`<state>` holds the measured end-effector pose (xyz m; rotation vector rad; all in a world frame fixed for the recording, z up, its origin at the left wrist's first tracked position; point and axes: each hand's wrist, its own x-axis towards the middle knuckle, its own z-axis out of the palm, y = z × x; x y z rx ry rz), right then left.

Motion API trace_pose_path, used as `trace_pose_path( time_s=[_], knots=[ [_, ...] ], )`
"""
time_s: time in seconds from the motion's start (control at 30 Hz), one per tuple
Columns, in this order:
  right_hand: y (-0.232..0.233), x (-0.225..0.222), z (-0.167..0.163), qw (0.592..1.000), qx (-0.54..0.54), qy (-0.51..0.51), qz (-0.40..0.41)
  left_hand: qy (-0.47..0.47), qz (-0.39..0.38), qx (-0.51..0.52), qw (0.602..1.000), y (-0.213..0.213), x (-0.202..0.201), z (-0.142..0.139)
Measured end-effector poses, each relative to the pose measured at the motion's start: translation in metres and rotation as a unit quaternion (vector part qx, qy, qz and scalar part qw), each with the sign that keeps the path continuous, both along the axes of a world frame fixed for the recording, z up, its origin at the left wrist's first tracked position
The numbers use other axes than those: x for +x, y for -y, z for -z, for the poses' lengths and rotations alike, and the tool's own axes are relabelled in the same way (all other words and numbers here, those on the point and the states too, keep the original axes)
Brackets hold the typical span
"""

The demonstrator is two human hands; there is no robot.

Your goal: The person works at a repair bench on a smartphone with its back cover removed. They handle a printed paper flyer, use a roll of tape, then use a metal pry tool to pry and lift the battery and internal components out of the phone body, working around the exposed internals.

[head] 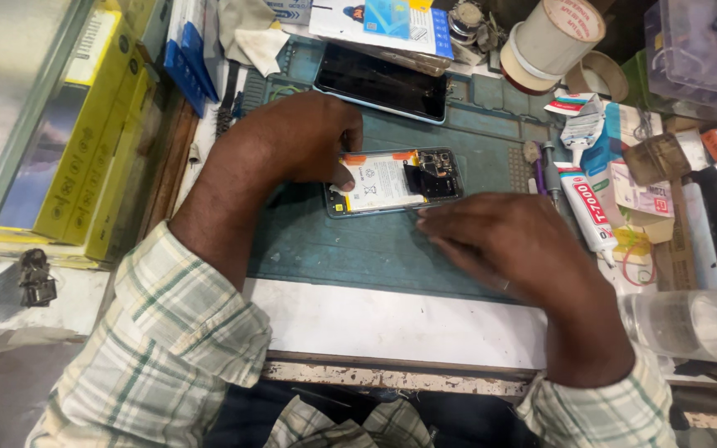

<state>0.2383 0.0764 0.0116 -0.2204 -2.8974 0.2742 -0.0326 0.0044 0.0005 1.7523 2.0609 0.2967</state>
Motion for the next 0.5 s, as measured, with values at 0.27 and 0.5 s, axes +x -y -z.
trace_pose_path(
  time_s=[0.27, 0.5],
  knots=[
    [-0.005, -0.001, 0.001, 0.997, -0.079, -0.019, 0.016, 0.015, 0.011, 0.013, 1.000, 0.000, -0.002, 0.001],
    [-0.024, -0.003, 0.013, 0.978, -0.194, -0.071, -0.020, -0.004, 0.014, 0.006, 1.000, -0.001, -0.001, 0.001]
  ],
)
